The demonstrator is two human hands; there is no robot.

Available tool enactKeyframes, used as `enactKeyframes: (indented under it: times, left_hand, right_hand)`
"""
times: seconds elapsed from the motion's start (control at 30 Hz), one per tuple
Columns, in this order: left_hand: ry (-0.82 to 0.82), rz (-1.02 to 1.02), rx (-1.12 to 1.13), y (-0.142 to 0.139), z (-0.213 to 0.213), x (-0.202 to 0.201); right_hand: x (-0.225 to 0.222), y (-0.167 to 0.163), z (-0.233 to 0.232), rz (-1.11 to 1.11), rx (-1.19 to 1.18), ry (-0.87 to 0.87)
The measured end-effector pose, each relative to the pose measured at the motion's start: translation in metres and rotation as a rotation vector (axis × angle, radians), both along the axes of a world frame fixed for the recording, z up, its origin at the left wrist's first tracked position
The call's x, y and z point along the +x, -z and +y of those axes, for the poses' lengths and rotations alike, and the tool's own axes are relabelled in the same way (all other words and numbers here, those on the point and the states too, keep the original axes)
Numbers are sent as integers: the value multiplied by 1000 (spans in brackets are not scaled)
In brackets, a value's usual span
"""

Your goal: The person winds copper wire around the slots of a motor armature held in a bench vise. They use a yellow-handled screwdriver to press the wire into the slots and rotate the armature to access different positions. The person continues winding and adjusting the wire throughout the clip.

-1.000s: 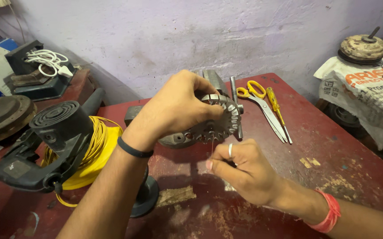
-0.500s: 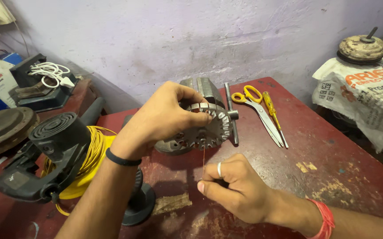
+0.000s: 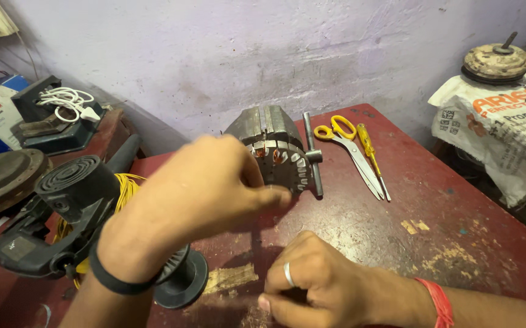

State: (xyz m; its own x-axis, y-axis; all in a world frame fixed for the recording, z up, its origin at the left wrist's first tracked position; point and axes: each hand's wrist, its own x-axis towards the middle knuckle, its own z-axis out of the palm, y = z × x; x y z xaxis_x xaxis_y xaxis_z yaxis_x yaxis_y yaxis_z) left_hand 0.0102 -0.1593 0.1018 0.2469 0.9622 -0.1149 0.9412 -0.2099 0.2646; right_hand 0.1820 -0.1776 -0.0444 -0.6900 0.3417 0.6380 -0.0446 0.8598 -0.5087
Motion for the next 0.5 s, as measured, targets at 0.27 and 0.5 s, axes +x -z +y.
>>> enactKeyframes:
  times: [0.27,0.5]
  left_hand:
    - [337,69,190,14,7,-1]
    - [689,47,58,15,2,-6]
  right_hand:
    - [5,-3,6,230,213,140]
    - [8,0,36,355,113,608]
